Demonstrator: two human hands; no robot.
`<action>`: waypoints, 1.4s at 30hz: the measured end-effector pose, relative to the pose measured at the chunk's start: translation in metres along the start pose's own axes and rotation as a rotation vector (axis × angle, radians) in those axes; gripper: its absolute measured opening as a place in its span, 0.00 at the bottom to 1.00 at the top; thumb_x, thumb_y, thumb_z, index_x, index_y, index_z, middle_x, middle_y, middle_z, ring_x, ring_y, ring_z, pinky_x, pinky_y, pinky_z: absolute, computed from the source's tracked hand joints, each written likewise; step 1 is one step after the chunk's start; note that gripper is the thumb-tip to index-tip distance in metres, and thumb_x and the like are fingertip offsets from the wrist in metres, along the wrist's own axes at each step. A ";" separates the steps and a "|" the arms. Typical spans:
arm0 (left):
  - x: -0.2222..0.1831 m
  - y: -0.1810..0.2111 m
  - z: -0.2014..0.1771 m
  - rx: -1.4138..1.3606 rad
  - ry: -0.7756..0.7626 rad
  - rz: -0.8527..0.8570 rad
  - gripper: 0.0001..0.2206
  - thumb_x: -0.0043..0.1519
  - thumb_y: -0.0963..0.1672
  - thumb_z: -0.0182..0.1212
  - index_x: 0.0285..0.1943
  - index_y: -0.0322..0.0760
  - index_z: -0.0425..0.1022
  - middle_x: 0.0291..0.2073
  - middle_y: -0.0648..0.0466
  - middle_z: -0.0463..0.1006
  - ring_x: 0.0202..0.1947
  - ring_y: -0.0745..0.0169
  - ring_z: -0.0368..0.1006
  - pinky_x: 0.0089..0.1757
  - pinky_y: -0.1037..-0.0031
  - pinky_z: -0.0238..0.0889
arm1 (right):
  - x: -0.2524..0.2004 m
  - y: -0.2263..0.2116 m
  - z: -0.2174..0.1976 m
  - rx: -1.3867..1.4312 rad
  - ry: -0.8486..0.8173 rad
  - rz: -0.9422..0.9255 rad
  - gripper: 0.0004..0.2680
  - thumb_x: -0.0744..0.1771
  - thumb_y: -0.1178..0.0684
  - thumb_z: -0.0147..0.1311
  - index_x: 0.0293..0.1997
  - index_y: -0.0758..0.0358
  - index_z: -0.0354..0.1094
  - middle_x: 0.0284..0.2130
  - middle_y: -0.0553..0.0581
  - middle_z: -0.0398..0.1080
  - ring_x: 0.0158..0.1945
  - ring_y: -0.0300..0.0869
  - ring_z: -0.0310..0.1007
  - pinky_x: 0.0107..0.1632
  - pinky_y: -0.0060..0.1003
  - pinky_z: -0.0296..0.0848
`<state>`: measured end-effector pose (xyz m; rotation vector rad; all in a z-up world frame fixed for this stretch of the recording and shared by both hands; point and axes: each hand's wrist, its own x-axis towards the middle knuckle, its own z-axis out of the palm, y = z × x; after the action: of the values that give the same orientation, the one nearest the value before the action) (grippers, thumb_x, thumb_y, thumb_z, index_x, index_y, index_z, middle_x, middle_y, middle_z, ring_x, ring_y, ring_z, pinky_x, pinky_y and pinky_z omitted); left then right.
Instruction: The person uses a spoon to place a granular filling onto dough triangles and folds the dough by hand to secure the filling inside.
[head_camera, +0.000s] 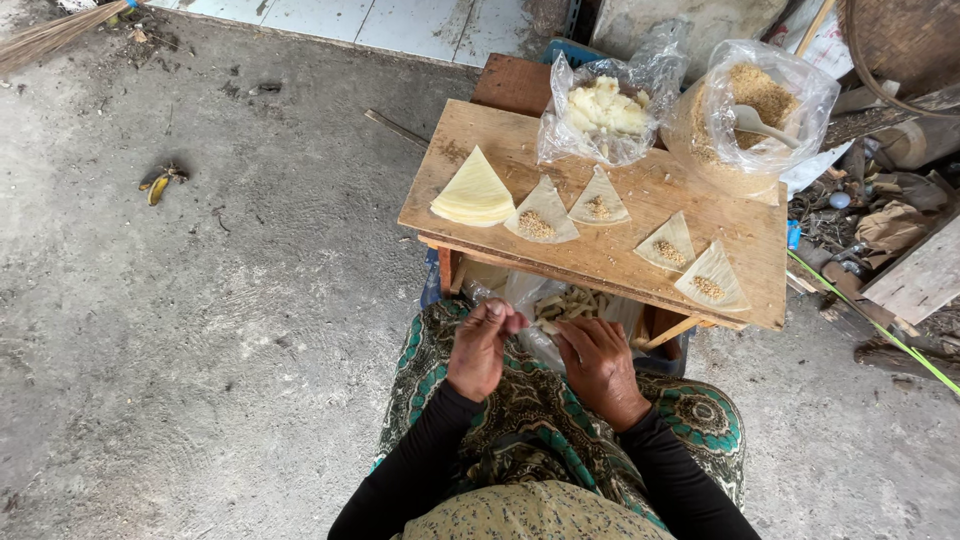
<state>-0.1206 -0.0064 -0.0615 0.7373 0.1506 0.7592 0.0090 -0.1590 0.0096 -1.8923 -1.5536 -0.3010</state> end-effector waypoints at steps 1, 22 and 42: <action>0.003 0.003 -0.005 0.009 0.039 0.010 0.08 0.71 0.45 0.61 0.41 0.38 0.79 0.34 0.54 0.78 0.33 0.65 0.71 0.41 0.71 0.70 | 0.000 0.001 -0.001 0.001 -0.005 0.002 0.09 0.66 0.57 0.61 0.50 0.65 0.75 0.42 0.59 0.76 0.45 0.50 0.76 0.48 0.47 0.70; -0.177 0.063 -0.292 2.061 0.291 -1.398 0.35 0.66 0.61 0.36 0.79 0.43 0.49 0.74 0.38 0.49 0.72 0.32 0.48 0.62 0.36 0.49 | -0.048 0.119 0.088 0.019 -0.200 0.247 0.06 0.67 0.57 0.58 0.45 0.65 0.76 0.34 0.64 0.77 0.35 0.54 0.77 0.39 0.47 0.75; -0.093 0.172 -0.157 0.173 0.102 -0.434 0.51 0.59 0.70 0.26 0.66 0.28 0.73 0.66 0.36 0.71 0.67 0.36 0.68 0.59 0.46 0.65 | -0.042 0.090 0.080 0.100 -0.164 0.311 0.07 0.68 0.55 0.60 0.46 0.66 0.77 0.40 0.66 0.77 0.40 0.56 0.80 0.41 0.45 0.77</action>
<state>-0.3457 0.1024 -0.0768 0.7951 0.4582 0.3714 0.0638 -0.1492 -0.1050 -2.0825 -1.3208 0.0687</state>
